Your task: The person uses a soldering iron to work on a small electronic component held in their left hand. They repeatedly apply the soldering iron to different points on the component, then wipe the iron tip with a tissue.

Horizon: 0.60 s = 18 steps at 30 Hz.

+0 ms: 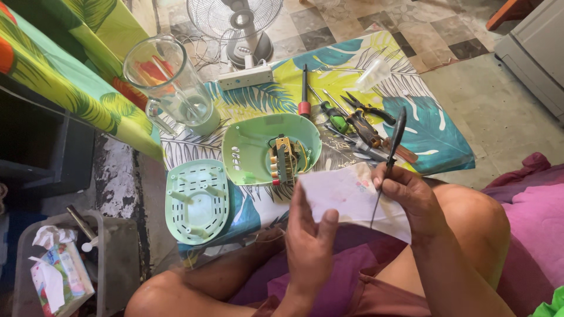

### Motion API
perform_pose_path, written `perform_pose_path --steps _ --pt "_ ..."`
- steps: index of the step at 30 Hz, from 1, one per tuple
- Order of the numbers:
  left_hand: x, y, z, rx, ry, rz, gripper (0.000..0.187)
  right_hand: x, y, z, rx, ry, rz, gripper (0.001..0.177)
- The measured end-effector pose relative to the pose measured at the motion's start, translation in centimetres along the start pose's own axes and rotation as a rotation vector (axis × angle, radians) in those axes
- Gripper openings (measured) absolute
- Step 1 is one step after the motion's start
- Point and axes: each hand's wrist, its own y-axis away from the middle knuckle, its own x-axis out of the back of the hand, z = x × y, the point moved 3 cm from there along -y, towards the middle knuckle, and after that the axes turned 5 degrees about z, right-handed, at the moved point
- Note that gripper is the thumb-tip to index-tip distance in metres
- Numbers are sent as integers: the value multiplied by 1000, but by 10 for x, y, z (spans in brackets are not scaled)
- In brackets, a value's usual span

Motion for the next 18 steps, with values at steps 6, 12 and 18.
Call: perform_pose_path --steps 6,12,18 --pt "11 -4 -13 137 35 -79 43 -6 -4 0 84 161 127 14" --pt "11 -12 -5 157 330 -212 30 -17 -2 -5 145 219 18 9" --pt "1 -22 2 330 -80 -194 24 -21 -4 0 116 203 0 10"
